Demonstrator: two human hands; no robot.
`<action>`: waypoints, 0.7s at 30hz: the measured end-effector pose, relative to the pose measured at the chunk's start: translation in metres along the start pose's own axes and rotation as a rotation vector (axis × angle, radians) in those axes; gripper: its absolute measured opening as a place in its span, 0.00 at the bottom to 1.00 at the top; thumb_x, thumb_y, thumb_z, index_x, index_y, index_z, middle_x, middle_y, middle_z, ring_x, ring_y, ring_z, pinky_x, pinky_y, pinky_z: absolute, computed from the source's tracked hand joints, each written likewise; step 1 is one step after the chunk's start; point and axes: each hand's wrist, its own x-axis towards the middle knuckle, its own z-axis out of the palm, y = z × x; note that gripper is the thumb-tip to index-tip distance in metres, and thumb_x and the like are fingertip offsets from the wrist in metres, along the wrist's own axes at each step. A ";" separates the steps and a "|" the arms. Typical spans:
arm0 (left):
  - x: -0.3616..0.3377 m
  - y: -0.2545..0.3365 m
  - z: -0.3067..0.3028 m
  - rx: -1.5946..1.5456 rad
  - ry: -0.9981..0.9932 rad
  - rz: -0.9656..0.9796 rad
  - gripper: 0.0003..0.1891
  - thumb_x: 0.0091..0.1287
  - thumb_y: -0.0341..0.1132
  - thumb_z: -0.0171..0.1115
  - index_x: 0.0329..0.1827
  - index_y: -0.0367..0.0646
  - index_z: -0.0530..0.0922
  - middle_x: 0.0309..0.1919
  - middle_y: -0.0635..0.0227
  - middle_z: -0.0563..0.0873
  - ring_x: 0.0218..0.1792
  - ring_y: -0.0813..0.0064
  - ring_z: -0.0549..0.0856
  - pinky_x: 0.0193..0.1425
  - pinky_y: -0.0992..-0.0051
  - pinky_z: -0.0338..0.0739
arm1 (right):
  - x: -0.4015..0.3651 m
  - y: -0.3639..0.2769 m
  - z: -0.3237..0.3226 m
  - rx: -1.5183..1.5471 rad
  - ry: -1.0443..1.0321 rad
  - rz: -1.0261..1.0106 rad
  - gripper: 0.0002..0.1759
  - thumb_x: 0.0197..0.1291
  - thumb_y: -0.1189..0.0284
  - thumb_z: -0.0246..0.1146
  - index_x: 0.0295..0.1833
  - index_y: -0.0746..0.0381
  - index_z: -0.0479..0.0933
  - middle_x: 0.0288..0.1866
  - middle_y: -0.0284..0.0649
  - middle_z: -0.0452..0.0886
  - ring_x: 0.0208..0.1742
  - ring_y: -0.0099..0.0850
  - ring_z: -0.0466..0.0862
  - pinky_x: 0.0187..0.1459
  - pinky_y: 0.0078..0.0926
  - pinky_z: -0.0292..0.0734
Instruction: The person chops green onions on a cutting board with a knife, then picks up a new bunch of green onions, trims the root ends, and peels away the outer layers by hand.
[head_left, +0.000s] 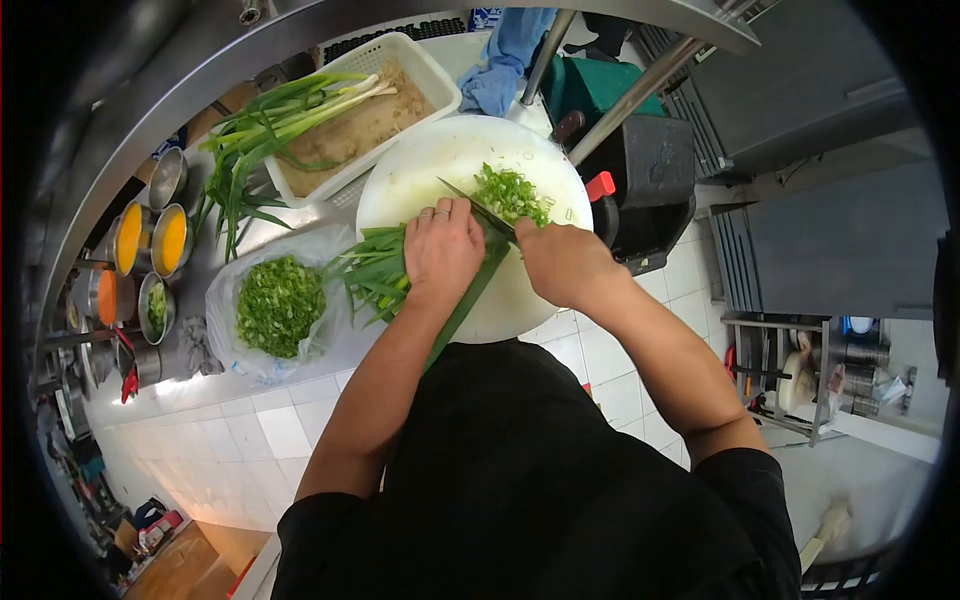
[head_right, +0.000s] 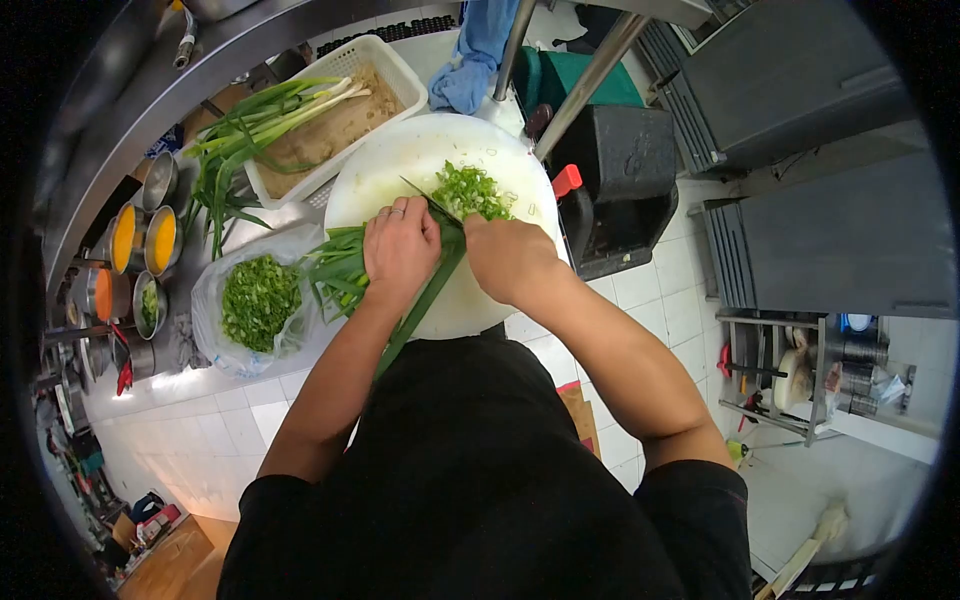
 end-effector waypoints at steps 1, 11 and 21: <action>0.000 0.000 0.001 0.001 0.008 0.002 0.04 0.66 0.33 0.65 0.39 0.46 0.79 0.36 0.62 0.85 0.41 0.59 0.87 0.48 0.58 0.79 | -0.014 -0.004 -0.023 -0.013 -0.038 0.014 0.13 0.68 0.77 0.58 0.55 0.68 0.77 0.44 0.57 0.91 0.47 0.53 0.93 0.49 0.49 0.88; -0.001 -0.002 0.003 -0.020 0.038 0.006 0.03 0.66 0.33 0.65 0.38 0.46 0.79 0.35 0.62 0.85 0.40 0.58 0.87 0.48 0.58 0.79 | -0.028 -0.007 -0.038 0.006 -0.054 0.020 0.13 0.67 0.77 0.58 0.55 0.69 0.77 0.44 0.58 0.90 0.46 0.54 0.93 0.48 0.49 0.88; -0.001 -0.002 0.004 -0.024 0.037 0.001 0.04 0.65 0.33 0.65 0.38 0.46 0.78 0.35 0.62 0.85 0.39 0.58 0.87 0.47 0.58 0.78 | -0.036 -0.013 -0.045 0.033 -0.067 0.037 0.11 0.68 0.77 0.57 0.52 0.68 0.78 0.42 0.58 0.90 0.46 0.54 0.93 0.49 0.50 0.87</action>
